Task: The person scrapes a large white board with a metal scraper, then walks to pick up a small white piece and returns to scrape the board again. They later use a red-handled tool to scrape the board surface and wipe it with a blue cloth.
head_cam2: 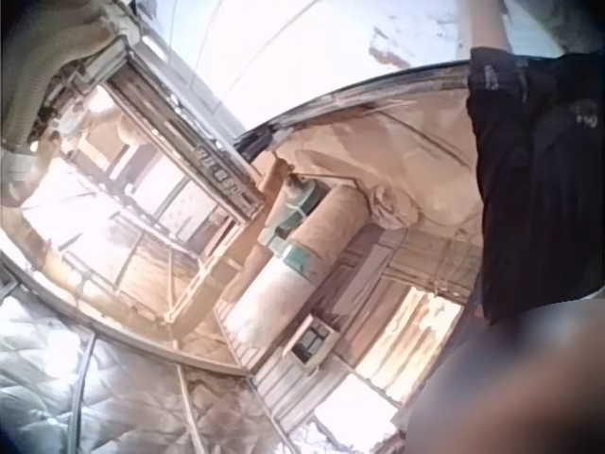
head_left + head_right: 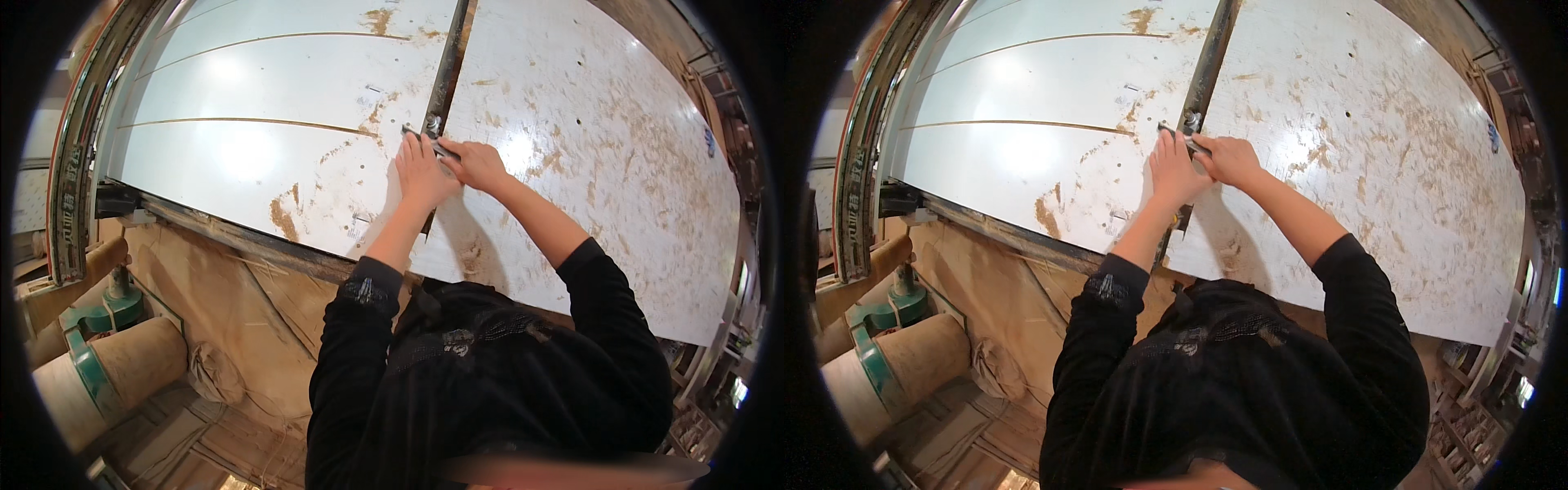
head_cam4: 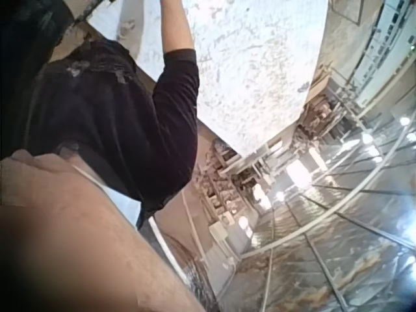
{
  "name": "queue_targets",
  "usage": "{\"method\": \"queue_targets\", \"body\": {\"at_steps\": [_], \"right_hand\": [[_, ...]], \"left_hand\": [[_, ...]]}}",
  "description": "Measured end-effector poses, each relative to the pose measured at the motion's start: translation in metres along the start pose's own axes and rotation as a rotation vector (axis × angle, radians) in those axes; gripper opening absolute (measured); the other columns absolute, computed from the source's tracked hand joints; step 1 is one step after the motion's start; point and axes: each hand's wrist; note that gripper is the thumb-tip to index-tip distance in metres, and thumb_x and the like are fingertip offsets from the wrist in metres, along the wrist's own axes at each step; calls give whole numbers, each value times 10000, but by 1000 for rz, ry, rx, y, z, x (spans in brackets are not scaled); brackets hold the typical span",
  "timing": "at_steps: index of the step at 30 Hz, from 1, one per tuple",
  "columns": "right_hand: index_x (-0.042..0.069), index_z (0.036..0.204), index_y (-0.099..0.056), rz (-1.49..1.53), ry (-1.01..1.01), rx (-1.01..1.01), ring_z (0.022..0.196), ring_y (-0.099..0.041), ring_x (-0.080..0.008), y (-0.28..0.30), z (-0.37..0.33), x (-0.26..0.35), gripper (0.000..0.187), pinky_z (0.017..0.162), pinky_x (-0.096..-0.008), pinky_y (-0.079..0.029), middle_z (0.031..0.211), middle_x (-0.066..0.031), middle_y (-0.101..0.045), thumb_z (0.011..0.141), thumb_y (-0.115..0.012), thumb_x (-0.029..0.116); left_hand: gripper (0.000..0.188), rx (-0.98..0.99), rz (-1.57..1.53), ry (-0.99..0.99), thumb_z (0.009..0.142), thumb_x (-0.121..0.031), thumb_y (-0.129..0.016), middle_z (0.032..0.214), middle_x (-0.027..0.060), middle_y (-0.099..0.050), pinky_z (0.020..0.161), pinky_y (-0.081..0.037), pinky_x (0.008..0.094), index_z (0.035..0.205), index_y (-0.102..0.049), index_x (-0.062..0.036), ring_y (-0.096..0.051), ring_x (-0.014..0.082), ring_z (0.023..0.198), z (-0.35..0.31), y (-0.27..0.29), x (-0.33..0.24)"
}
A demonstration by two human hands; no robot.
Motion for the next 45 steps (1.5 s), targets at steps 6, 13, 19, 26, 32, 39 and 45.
{"method": "queue_targets", "body": {"at_steps": [6,13,19,26,32,39,45], "right_hand": [[205,1232,-621,33,4,1,769,-671,-284,-3,9,-7,394,650,-416,-518,794,-90,-700,893,-566,397],[196,1240,-616,9,8,16,770,-670,-293,-3,6,-4,404,654,-423,-520,809,-113,-696,893,-566,399],[187,1227,-619,16,-12,6,748,-671,-284,-3,0,0,399,641,-415,-519,777,-97,-695,889,-570,395],[187,1211,-628,26,-14,-16,774,-673,-288,-5,1,1,393,669,-417,-521,829,-96,-704,883,-568,395],[189,1230,-625,67,-53,28,795,-672,-301,-6,6,0,408,687,-418,-525,890,-112,-708,881,-568,395],[169,1230,-630,43,-8,54,792,-672,-284,4,11,-1,417,680,-405,-520,849,-93,-709,893,-563,406],[181,1241,-621,-21,2,4,754,-673,-272,1,3,0,412,671,-399,-519,752,-84,-698,901,-563,406]], "left_hand": [[1125,-72,-6,-13,615,-505,-789,1505,302,-205,1119,-185,537,1447,-251,28,-187,404,1421,0,-10,2],[1094,-61,0,-13,629,-501,-780,1498,307,-216,1114,-190,546,1439,-271,29,-198,402,1416,-4,-3,1],[1092,-24,19,-4,631,-487,-788,1505,298,-212,1116,-190,550,1442,-267,27,-184,397,1425,-7,2,-1],[1096,44,2,24,645,-445,-776,1526,286,-169,1151,-144,514,1461,-214,23,-143,381,1442,-5,11,-5],[1088,-41,-46,-21,649,-450,-753,1522,294,-168,1156,-123,516,1466,-207,18,-128,403,1441,6,-6,8],[1055,-137,4,-11,676,-494,-735,1499,320,-196,1135,-163,530,1448,-241,30,-172,422,1422,7,-12,3],[1095,-44,-2,15,652,-471,-777,1508,321,-168,1132,-159,536,1455,-224,29,-158,423,1425,3,-4,-1]]}}
Point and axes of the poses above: each hand's wrist, its own z-axis towards the middle knuckle, its own y-axis out of the back of the hand, x = y × z
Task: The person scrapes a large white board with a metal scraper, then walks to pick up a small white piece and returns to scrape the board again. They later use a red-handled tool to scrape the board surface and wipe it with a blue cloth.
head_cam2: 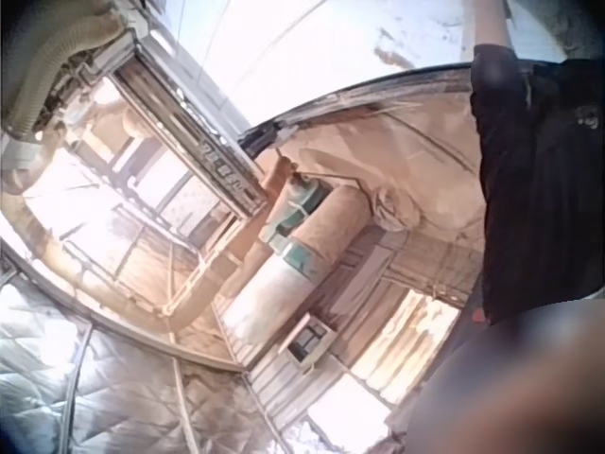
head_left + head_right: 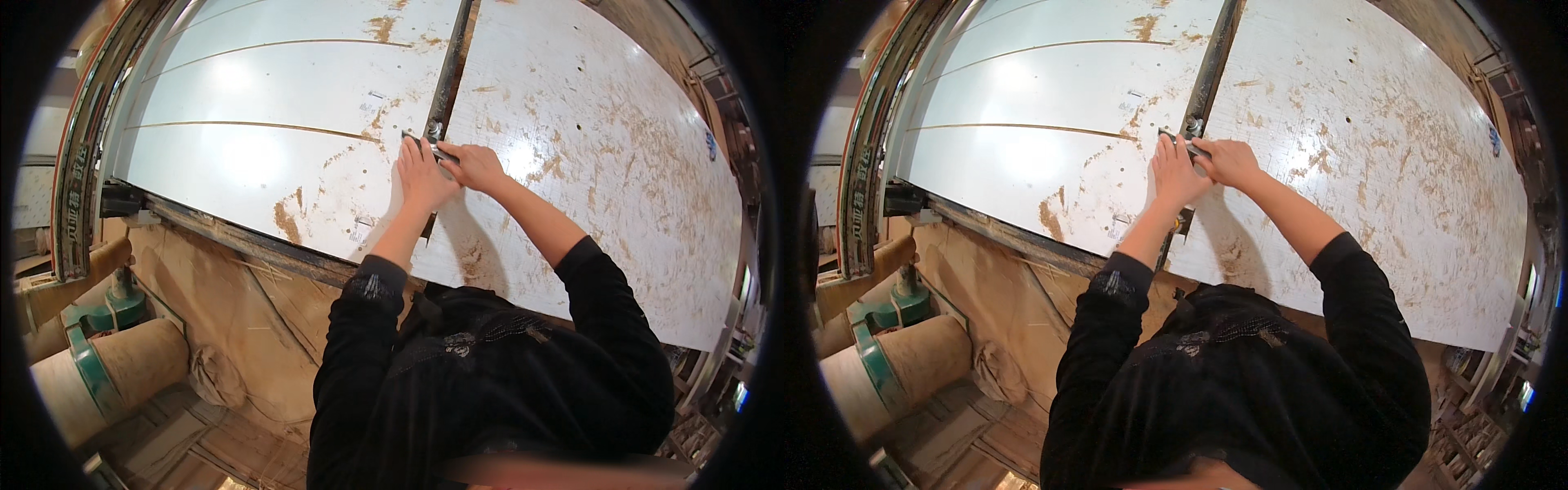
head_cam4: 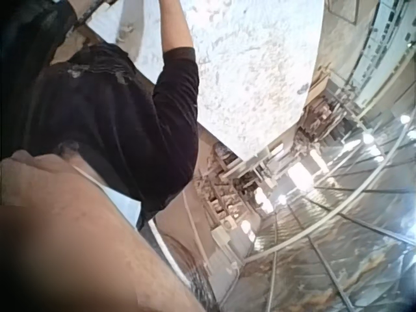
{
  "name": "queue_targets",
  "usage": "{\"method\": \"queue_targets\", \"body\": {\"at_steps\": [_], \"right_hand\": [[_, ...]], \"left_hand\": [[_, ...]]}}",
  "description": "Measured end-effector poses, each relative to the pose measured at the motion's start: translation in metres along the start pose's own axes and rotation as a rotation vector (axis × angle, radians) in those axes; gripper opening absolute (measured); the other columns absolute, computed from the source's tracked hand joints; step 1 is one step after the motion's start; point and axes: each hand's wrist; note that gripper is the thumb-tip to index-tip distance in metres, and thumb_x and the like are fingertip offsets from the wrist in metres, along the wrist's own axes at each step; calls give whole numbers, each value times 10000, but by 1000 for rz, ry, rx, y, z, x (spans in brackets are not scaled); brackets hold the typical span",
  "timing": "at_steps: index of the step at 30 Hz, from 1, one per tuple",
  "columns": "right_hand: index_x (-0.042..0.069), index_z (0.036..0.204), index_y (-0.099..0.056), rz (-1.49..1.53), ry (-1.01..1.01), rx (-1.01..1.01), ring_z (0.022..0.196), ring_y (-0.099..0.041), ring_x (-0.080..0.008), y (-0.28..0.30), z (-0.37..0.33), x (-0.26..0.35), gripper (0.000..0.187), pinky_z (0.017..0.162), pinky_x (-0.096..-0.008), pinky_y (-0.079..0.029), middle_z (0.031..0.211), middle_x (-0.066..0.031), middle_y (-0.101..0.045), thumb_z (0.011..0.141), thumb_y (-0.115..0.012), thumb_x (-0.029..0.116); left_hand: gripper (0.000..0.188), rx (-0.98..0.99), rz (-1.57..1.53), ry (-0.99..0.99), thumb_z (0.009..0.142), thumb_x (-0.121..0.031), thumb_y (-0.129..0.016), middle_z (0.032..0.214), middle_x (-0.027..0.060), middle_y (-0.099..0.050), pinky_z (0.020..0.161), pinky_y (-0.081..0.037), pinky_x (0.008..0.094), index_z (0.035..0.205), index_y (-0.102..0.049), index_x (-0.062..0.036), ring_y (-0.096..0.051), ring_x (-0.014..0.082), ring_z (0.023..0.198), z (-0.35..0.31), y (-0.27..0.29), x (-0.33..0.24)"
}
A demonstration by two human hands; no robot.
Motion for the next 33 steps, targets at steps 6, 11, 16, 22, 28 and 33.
{"method": "queue_targets", "body": {"at_steps": [6,11,16,22,28,33], "right_hand": [[201,1224,-631,3,-15,62,774,-675,-288,6,1,0,398,659,-415,-521,818,-98,-704,899,-560,418],[235,1232,-628,24,22,16,790,-676,-289,-6,8,-12,398,679,-409,-526,865,-100,-705,891,-568,431],[236,1248,-616,13,-4,42,809,-676,-288,-2,3,-5,397,681,-413,-525,885,-97,-707,893,-566,406],[215,1245,-619,-16,-52,73,842,-674,-290,8,2,1,401,708,-412,-529,925,-107,-708,889,-567,390],[204,1232,-628,76,-30,41,854,-674,-295,-1,8,-2,412,722,-419,-528,939,-119,-707,886,-570,419],[190,1223,-633,34,4,30,833,-672,-298,0,8,-4,406,702,-421,-525,913,-115,-707,887,-572,410]], "left_hand": [[1134,30,11,9,635,-517,-781,1510,316,-167,1130,-161,539,1456,-222,29,-155,421,1425,-3,1,-1],[1139,-104,-10,-42,641,-532,-773,1498,334,-173,1128,-157,543,1458,-211,27,-149,435,1423,3,-22,8],[1119,-2,14,-28,649,-524,-766,1500,322,-186,1126,-165,544,1454,-222,31,-162,447,1415,-4,-4,3],[1089,-37,19,-31,644,-493,-763,1496,320,-201,1123,-180,543,1451,-243,21,-186,439,1410,2,-4,5],[1086,-27,3,-31,638,-493,-759,1499,318,-198,1123,-181,530,1451,-249,15,-190,432,1410,5,-6,9],[1115,-55,48,-14,629,-511,-775,1508,303,-199,1125,-186,521,1455,-244,17,-182,404,1424,2,-14,9]]}}
Point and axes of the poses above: each hand's wrist, its own z-axis towards the middle knuckle, its own y-axis out of the back of the hand, x = y × z
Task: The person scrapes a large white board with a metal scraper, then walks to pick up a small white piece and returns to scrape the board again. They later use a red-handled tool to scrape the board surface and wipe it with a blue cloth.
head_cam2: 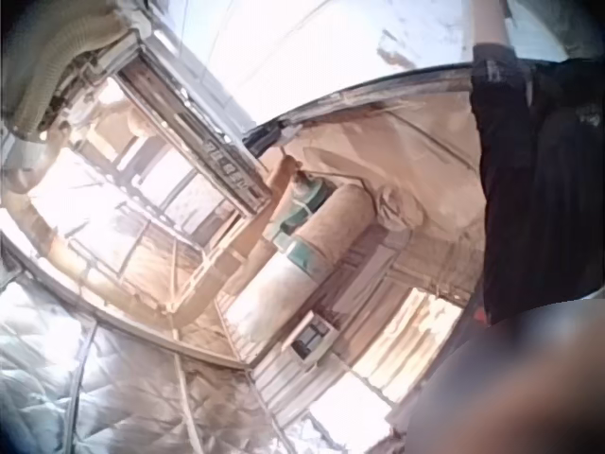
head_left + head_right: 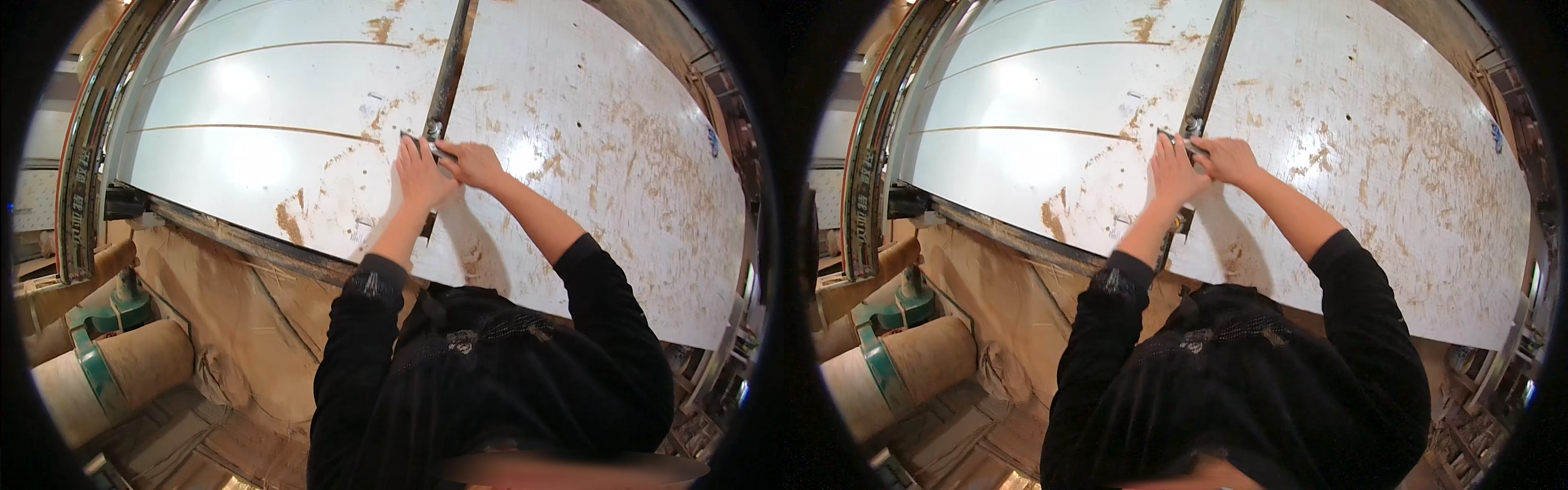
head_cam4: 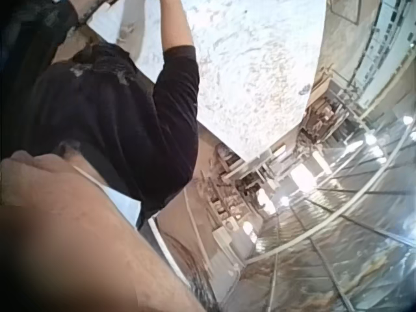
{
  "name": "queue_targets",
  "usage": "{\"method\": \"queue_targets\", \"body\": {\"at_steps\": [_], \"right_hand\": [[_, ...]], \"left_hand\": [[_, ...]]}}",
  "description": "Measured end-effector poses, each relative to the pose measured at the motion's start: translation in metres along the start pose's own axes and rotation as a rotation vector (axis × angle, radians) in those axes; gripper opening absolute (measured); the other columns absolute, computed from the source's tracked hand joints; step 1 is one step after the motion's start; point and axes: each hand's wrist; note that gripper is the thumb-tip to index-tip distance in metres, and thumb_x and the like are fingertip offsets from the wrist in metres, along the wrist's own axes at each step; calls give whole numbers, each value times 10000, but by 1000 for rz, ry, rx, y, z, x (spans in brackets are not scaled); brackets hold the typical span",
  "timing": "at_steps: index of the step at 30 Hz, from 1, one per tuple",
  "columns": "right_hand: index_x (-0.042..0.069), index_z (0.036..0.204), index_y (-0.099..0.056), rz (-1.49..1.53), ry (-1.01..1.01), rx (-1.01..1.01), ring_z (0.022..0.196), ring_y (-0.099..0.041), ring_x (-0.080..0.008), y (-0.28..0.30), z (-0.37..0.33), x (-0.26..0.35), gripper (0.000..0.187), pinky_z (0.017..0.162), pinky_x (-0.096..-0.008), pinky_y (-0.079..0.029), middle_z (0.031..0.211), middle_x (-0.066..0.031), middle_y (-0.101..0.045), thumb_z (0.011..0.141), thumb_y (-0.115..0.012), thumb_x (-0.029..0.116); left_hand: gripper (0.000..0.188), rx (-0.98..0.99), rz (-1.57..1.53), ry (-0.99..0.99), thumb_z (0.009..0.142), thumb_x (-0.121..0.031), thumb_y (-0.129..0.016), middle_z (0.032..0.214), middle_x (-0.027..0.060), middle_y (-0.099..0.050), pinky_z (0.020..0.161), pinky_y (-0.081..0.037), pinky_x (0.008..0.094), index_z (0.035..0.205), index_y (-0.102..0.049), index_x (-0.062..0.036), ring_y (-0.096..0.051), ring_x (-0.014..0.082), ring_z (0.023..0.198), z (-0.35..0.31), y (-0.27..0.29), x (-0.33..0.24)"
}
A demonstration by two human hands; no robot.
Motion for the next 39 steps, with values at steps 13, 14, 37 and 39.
{"method": "queue_targets", "body": {"at_steps": [13,14,37,39], "right_hand": [[228,1251,-611,22,-26,-24,798,-669,-308,-13,0,0,404,672,-418,-521,888,-120,-702,890,-570,405],[227,1254,-610,-7,-39,11,804,-670,-307,-6,-3,4,406,673,-419,-521,892,-123,-702,890,-571,402],[210,1230,-629,37,-54,-29,795,-671,-323,-10,4,4,405,681,-431,-523,886,-134,-703,885,-578,417],[205,1225,-632,22,-79,18,794,-670,-324,-6,-9,3,402,676,-435,-523,889,-140,-702,877,-587,402]], "left_hand": [[1092,72,-4,-20,656,-523,-732,1503,311,-201,1125,-185,537,1457,-232,26,-167,416,1427,-1,15,1],[1088,86,19,-8,662,-525,-731,1502,309,-204,1123,-189,539,1454,-233,29,-172,413,1426,-3,19,-4],[1024,18,-26,-19,659,-411,-732,1502,304,-206,1124,-165,548,1450,-255,29,-180,415,1420,10,8,4],[990,53,-6,-14,678,-400,-726,1505,302,-203,1117,-180,551,1444,-268,30,-189,408,1419,-7,15,-9]]}}
Point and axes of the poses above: each hand's wrist, its own z-axis towards the middle knuckle, its own y-axis out of the back of the hand, x = y × z
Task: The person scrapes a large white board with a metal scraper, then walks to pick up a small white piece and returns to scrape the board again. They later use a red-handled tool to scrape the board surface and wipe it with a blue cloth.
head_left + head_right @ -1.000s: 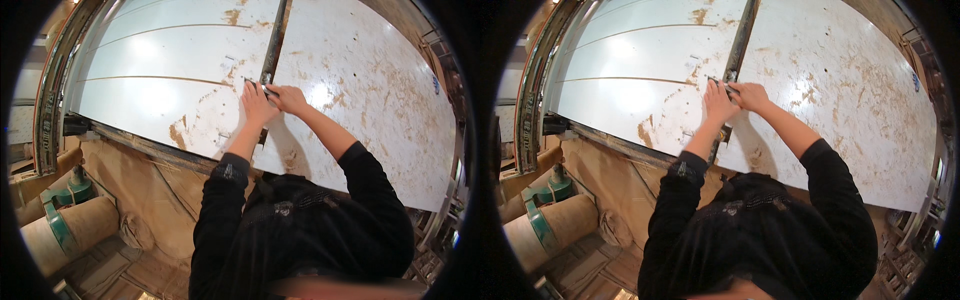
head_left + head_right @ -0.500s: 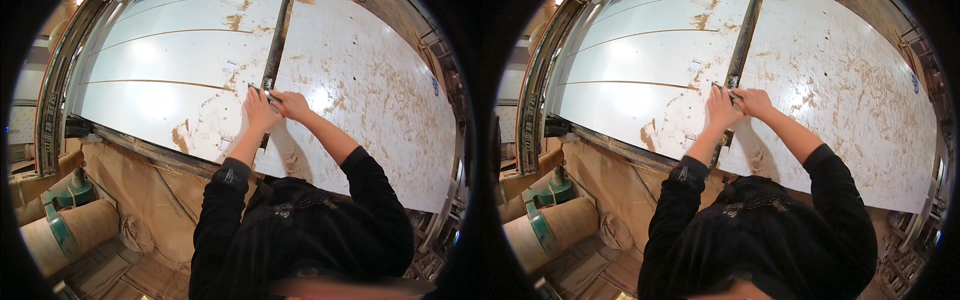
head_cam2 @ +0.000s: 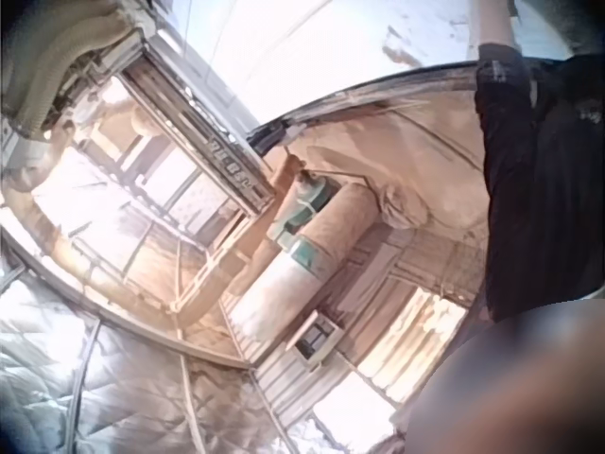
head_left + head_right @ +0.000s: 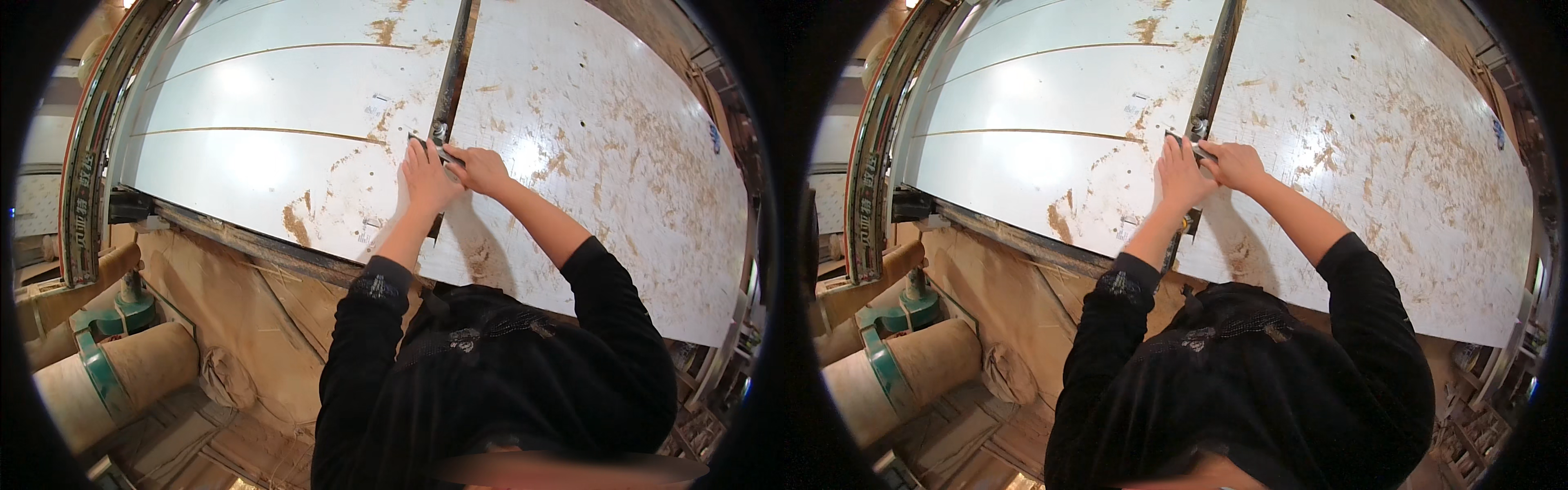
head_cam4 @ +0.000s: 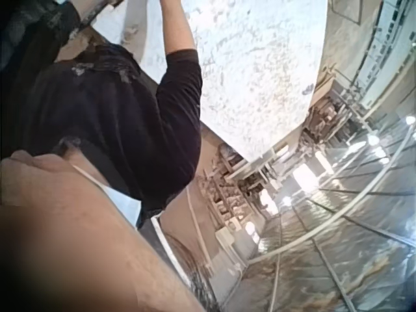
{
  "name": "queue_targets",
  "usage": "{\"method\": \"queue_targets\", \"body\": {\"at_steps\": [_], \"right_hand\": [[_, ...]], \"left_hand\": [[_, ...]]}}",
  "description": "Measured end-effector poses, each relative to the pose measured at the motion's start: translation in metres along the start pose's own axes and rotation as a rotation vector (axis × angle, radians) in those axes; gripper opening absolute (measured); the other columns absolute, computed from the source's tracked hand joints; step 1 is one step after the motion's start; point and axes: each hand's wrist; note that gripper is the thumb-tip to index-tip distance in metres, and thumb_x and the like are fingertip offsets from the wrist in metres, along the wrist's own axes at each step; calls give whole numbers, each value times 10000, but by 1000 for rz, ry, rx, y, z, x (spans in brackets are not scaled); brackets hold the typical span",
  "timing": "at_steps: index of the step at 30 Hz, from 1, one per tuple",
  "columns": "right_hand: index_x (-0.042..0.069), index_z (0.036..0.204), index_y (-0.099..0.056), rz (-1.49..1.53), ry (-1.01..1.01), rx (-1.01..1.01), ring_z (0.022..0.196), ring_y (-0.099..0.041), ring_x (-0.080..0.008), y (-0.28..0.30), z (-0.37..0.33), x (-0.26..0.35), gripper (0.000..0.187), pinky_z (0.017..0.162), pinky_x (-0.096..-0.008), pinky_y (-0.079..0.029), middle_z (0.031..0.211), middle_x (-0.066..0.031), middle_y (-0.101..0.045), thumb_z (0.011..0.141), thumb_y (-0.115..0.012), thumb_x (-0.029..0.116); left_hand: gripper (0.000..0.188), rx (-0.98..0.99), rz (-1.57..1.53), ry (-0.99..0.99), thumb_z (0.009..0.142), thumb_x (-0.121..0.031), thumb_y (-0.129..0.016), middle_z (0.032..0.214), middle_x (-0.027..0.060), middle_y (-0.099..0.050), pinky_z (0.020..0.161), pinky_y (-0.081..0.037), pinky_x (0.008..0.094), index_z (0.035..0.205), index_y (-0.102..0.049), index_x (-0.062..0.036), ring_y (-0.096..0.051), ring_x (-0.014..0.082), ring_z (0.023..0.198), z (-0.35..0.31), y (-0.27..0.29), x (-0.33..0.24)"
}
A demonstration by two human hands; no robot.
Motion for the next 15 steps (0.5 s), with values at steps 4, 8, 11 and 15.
{"method": "queue_targets", "body": {"at_steps": [4,8,11,15], "right_hand": [[208,1240,-625,27,55,-70,792,-672,-312,-1,18,0,418,681,-419,-523,873,-141,-699,873,-594,405],[213,1243,-624,138,18,-232,796,-672,-301,-13,16,-2,412,684,-401,-519,877,-101,-705,875,-589,396],[211,1273,-612,300,-136,-242,844,-672,-294,-15,4,-19,435,727,-384,-514,950,-103,-709,889,-578,412],[208,1277,-614,440,-190,-200,844,-676,-288,-26,-9,-29,443,746,-370,-506,961,-136,-707,880,-608,405]], "left_hand": [[992,-118,-31,-24,697,-434,-711,1508,305,-195,1116,-190,554,1452,-259,23,-183,411,1422,18,-9,13],[1079,-75,-60,-41,654,-430,-774,1501,307,-205,1115,-182,564,1478,-207,-25,-183,434,1413,6,7,10],[1050,-69,-174,-155,683,-401,-776,1508,293,-201,1111,-201,562,1493,-193,-72,-185,444,1407,-44,8,-2],[849,-63,-321,-253,743,-320,-744,1505,239,-271,1088,-279,527,1452,-330,-104,-297,403,1372,-112,14,7]]}}
Point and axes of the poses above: each hand's wrist, its own z-axis towards the middle knuckle, its own y-axis out of the back of the hand, x = y × z
